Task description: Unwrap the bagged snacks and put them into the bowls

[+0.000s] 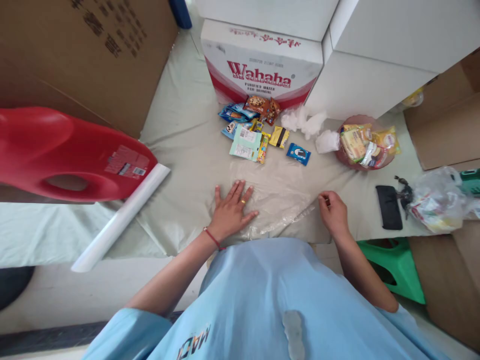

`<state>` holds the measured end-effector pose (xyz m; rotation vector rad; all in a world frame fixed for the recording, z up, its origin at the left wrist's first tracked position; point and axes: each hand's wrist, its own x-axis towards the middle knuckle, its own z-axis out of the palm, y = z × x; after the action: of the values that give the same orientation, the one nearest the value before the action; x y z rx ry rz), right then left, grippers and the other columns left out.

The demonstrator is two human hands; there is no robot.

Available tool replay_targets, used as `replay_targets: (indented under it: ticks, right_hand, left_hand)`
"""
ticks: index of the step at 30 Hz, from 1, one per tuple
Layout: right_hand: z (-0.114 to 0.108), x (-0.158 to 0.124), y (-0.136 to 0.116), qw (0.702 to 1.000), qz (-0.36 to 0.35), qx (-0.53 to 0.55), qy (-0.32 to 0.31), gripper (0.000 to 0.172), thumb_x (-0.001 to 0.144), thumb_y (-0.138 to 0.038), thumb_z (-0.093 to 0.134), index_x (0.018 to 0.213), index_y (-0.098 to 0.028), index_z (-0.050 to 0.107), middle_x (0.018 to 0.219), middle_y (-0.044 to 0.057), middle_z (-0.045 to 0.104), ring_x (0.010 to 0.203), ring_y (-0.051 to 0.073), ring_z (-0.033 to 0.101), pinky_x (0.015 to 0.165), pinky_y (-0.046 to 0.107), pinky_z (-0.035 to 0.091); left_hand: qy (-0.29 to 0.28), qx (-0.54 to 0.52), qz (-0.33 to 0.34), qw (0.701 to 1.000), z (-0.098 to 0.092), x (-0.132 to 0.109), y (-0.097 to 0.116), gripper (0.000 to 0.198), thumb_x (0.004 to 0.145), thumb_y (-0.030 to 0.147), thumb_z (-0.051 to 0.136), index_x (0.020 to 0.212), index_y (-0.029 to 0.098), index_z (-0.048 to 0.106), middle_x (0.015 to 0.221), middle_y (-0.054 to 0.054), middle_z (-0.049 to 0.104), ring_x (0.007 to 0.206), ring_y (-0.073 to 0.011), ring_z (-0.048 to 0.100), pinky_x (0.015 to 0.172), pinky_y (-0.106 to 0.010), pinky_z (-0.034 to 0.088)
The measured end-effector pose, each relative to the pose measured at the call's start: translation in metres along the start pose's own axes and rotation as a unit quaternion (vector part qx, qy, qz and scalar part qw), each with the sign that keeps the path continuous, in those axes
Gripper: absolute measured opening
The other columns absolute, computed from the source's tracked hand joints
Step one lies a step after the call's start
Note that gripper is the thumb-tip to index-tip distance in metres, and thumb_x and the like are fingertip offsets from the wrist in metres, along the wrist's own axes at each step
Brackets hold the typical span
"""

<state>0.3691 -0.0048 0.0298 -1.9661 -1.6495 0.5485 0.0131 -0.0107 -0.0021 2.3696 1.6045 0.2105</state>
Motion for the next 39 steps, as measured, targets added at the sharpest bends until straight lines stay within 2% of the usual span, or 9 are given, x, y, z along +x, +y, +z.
replay_targets:
  ticks: [3,6,10,16,19,21,27,33,39]
  right_hand:
    - [0.004,0.005,-0.026,0.99,-0.134,-0.041,0.014,0.03,0.103,-0.039,0.048,0.108,-0.021,0.072,0.105,0.014,0.074,0.099,0.028,0.069,0.091,0.046,0.057]
    - [0.027,0.006,-0.046,0.956,-0.275,-0.038,-0.095,0.034,0.104,-0.031,0.051,0.131,-0.024,0.07,0.137,0.015,0.069,0.13,0.03,0.062,0.11,0.052,0.053]
    - [0.052,0.006,-0.031,0.924,-0.321,-0.079,-0.193,0.049,0.103,-0.032,0.055,0.151,-0.021,0.06,0.166,0.015,0.047,0.157,0.032,0.039,0.125,0.057,0.04]
    - [0.03,0.045,-0.017,0.921,-0.3,-0.073,-0.237,0.037,0.104,-0.033,0.051,0.129,-0.02,0.075,0.141,0.016,0.069,0.131,0.031,0.066,0.111,0.051,0.054]
    - [0.024,0.092,-0.061,0.931,-0.275,-0.11,-0.212,0.037,0.106,-0.033,0.047,0.123,-0.021,0.077,0.119,0.014,0.077,0.105,0.028,0.074,0.092,0.042,0.058]
    - [0.033,0.13,-0.102,0.927,-0.296,-0.139,-0.186,0.036,0.106,-0.032,0.047,0.122,-0.021,0.077,0.119,0.013,0.076,0.107,0.029,0.072,0.09,0.039,0.055]
    - [0.101,0.221,-0.198,0.89,-0.326,-0.268,-0.171,0.039,0.105,-0.02,0.04,0.127,-0.014,0.072,0.129,0.018,0.069,0.102,0.027,0.066,0.082,0.034,0.045]
    - [0.138,0.239,-0.218,0.853,-0.382,-0.31,-0.175,0.041,0.108,-0.019,0.035,0.127,-0.009,0.07,0.132,0.02,0.067,0.105,0.028,0.066,0.082,0.035,0.044]
    - [0.119,0.232,-0.22,0.878,-0.376,-0.263,-0.133,0.042,0.107,-0.022,0.031,0.122,-0.006,0.067,0.134,0.017,0.062,0.112,0.022,0.062,0.086,0.03,0.044]
  left_hand:
    - [-0.022,0.011,0.042,0.999,-0.002,-0.002,-0.003,0.075,0.101,0.065,0.051,0.166,0.03,0.036,0.177,-0.014,0.024,0.163,-0.0357,0.027,0.127,-0.072,-0.011]
    - [-0.027,0.018,0.064,0.997,-0.003,-0.001,-0.009,0.076,0.1,0.067,0.053,0.166,0.033,0.037,0.177,-0.012,0.023,0.164,-0.0357,0.024,0.127,-0.071,-0.012]
    - [-0.019,0.025,0.054,0.998,-0.005,-0.003,-0.022,0.083,0.098,0.069,0.054,0.169,0.032,0.03,0.177,-0.014,0.024,0.163,-0.0381,0.027,0.127,-0.074,-0.009]
    - [-0.024,0.019,0.038,0.999,-0.008,-0.009,-0.031,0.095,0.098,0.075,0.048,0.171,0.021,0.019,0.175,-0.018,0.026,0.162,-0.0358,0.03,0.129,-0.072,-0.006]
    - [-0.018,0.014,0.037,0.999,-0.009,-0.009,-0.028,0.086,0.102,0.07,0.042,0.17,0.021,0.022,0.175,-0.016,0.028,0.162,-0.0344,0.031,0.13,-0.071,-0.003]
    - [-0.013,0.008,0.027,1.0,-0.011,-0.008,-0.026,0.071,0.108,0.059,0.034,0.17,0.023,0.026,0.174,-0.013,0.031,0.161,-0.0317,0.033,0.131,-0.069,0.0]
    - [-0.003,-0.002,0.01,1.0,-0.012,-0.007,-0.022,0.06,0.111,0.046,0.032,0.168,0.026,0.032,0.172,-0.011,0.035,0.16,-0.0288,0.036,0.132,-0.068,0.006]
    - [0.002,0.001,0.009,1.0,-0.012,-0.007,-0.022,0.06,0.11,0.047,0.035,0.167,0.028,0.035,0.172,-0.01,0.037,0.16,-0.0285,0.037,0.133,-0.067,0.007]
    - [0.002,0.004,0.007,1.0,-0.014,-0.007,-0.021,0.059,0.11,0.047,0.035,0.166,0.028,0.036,0.172,-0.009,0.037,0.16,-0.0283,0.036,0.133,-0.066,0.008]
